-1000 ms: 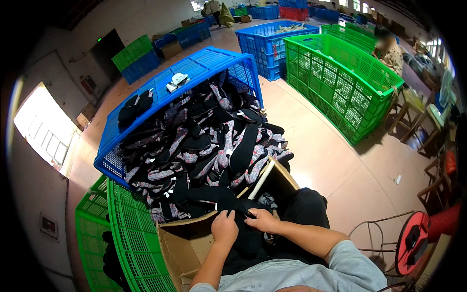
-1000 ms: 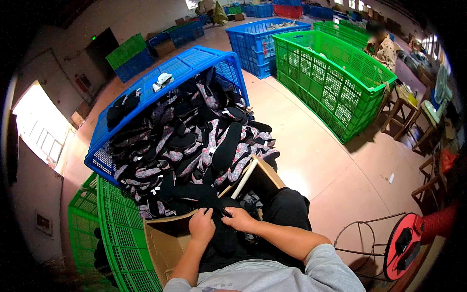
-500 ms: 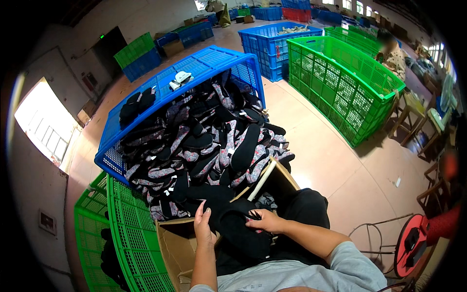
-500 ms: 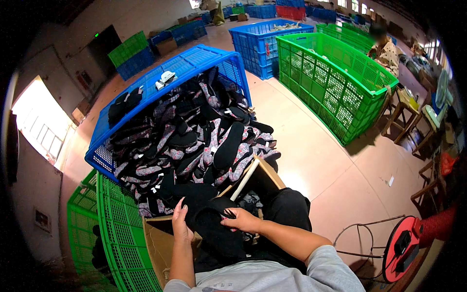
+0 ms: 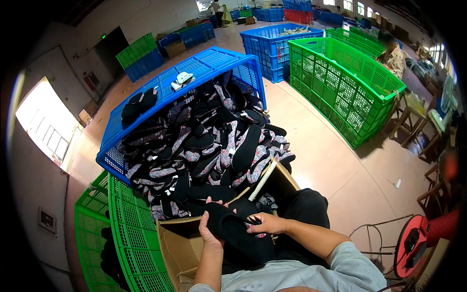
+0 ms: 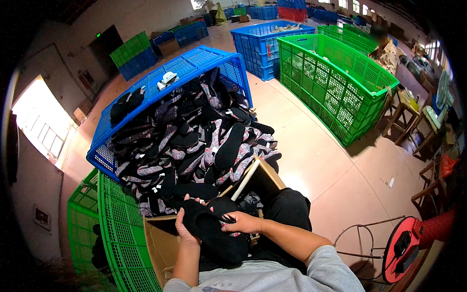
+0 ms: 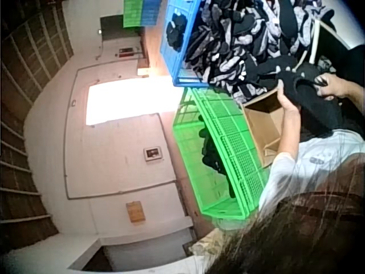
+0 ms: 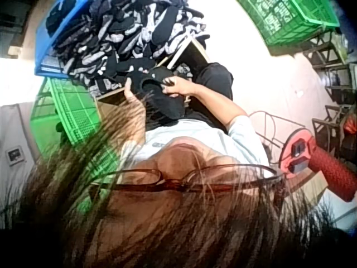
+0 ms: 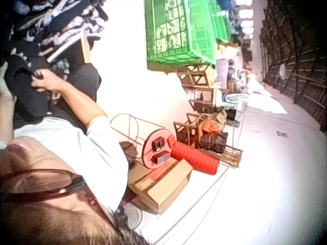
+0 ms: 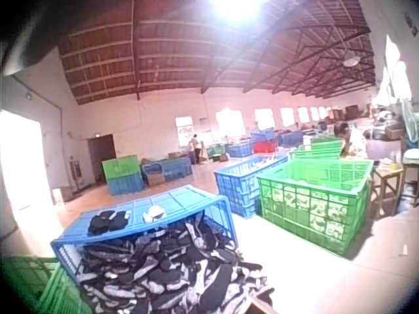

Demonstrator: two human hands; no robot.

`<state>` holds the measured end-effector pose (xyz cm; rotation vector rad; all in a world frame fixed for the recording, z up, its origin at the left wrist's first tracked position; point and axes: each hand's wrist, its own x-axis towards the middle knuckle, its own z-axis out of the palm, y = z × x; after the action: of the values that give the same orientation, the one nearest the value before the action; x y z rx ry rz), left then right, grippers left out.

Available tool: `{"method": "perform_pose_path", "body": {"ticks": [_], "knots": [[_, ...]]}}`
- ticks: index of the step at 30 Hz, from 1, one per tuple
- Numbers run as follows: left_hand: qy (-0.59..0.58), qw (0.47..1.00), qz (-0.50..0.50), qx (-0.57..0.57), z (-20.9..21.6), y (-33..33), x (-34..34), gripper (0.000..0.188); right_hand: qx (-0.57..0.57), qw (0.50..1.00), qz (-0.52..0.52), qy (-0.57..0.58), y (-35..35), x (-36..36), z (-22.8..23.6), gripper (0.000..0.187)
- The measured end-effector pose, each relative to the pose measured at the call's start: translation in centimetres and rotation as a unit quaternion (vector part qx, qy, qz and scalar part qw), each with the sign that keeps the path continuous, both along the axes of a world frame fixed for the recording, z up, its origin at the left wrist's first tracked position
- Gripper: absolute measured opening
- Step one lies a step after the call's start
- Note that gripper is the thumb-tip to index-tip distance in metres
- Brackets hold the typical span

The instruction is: The person sits on the floor and assembles slippers by hand. They pick up a black slipper sole and a patterned fabric upper, align the edges, and press them together to attach the upper to the sole. The person handles the slippers one at a time, inspecting the fit and pressing the seams.

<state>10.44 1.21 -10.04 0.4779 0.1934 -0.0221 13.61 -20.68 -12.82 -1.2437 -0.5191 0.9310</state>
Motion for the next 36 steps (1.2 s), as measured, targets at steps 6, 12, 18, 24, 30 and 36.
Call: {"method": "perform_pose_path", "body": {"ticks": [6,12,18,24,30,36], "knots": [[-0.008,1.0,-0.003,0.029,-1.0,0.2,-0.1,0.059,-0.012,0.997,0.033,-0.066,0.1,-0.4,0.8,0.021],[0.03,0.999,0.01,0.018,-1.0,0.0,-0.3,0.057,-0.021,0.996,0.047,-0.067,0.3,-0.3,0.2,0.024],[0.037,0.999,0.02,0.029,-1.7,0.3,-0.3,0.054,-0.024,0.995,0.055,-0.08,0.5,-0.4,-0.3,0.025],[0.008,0.996,0.049,0.069,-1.3,0.4,-0.5,0.058,-0.034,0.995,0.046,-0.08,0.5,-0.4,-0.4,0.024],[-0.002,0.986,0.084,0.141,-0.4,0.4,-0.9,0.057,-0.047,0.997,0.036,-0.047,0.6,-0.5,0.3,0.024],[-0.057,0.981,0.061,0.173,1.1,0.1,-1.1,0.059,-0.037,0.989,0.042,-0.139,0.7,-0.5,-0.7,0.024]]}}
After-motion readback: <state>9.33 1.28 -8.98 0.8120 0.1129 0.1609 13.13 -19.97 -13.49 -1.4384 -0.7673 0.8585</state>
